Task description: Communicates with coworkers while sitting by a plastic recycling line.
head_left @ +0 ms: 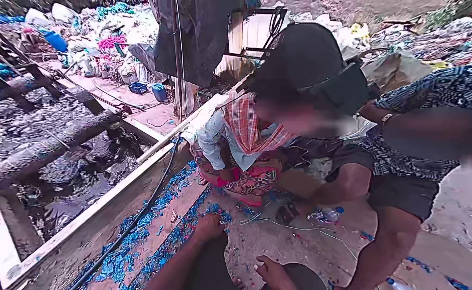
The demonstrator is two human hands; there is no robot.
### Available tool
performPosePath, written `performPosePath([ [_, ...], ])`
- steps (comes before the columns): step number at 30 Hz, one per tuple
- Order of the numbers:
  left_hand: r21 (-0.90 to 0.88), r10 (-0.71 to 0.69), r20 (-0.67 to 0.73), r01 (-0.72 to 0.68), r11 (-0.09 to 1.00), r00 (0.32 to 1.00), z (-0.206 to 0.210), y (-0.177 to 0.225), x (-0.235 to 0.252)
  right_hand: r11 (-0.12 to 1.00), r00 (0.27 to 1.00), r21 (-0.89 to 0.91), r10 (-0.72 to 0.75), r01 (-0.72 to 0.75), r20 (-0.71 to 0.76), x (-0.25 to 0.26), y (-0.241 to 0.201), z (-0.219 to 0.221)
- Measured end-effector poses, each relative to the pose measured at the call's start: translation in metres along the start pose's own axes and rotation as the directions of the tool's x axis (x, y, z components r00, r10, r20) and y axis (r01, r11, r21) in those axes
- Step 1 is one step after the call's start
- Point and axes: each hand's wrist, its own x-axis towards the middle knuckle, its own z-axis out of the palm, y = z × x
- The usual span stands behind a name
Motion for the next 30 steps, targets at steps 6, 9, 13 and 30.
performPosePath([
  [6, 0.001, -0.007, -0.01, 0.007, 1.0, 1.0, 0.0, 0.001, -0.003, 1.0, 1.0, -0.01, 0.007, -0.007, 0.0, -0.004, 0.0, -0.001],
  [9, -0.002, -0.005, -0.017, 0.005, 1.0, 1.0, -0.001, 0.003, -0.004, 1.0, 1.0, -0.004, 0.013, -0.013, -0.007, -0.003, 0.001, 0.0],
  [13, 0.004, 0.006, -0.025, -0.006, 1.0, 1.0, 0.0, 0.001, -0.004, 1.0, 1.0, -0.009, 0.009, -0.009, -0.009, -0.006, -0.001, 0.0],
  [30, 0.099, 0.024, -0.086, -0.015, 0.995, 0.996, 0.007, 0.002, 0.001, 0.997, 0.997, -0.047, -0.057, 0.055, -0.049, -0.007, 0.009, 0.003],
])
